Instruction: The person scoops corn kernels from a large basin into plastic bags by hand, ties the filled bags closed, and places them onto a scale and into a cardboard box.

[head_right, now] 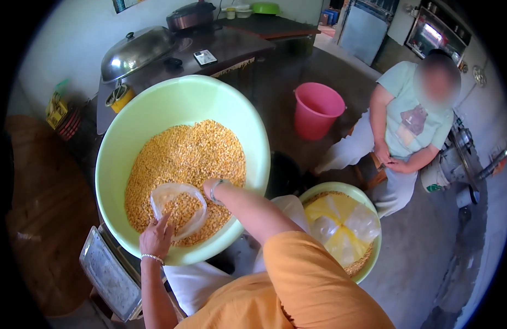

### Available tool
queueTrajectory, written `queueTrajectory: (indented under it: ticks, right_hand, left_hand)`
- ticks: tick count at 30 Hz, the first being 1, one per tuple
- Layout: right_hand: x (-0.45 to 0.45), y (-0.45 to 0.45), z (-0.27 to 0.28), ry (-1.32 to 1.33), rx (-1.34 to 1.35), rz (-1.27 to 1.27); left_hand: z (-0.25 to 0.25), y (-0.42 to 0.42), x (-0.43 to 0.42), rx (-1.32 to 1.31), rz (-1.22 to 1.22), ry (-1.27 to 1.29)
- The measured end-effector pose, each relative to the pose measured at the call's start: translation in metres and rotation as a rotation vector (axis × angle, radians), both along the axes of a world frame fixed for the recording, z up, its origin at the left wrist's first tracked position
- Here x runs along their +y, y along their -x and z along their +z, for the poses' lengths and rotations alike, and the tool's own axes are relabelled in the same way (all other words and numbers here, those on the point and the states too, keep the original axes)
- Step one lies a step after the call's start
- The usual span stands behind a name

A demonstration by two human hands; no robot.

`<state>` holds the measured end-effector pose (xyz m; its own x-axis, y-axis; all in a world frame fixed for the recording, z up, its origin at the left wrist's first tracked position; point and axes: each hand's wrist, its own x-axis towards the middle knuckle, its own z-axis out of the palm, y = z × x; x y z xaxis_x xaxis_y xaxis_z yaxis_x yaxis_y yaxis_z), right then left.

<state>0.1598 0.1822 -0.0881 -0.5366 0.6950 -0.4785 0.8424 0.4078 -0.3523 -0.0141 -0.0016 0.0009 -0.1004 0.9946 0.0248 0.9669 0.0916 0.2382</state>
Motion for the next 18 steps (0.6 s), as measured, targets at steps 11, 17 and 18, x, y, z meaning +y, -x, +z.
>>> queueTrajectory:
  ticks: [11,17,18]
  right_hand:
    - [0.0,0.0,0.012,0.003,0.038,-0.081]
    - [-0.005,-0.003,0.025,0.011,0.046,-0.089]
    - [-0.005,-0.003,0.025,0.017,0.045,-0.09]
  left_hand:
    - [-0.006,0.003,0.001,0.027,0.038,0.022]
    - [-0.003,0.002,0.001,0.028,0.067,-0.012]
    - [-0.004,0.003,0.0,0.024,0.067,-0.016]
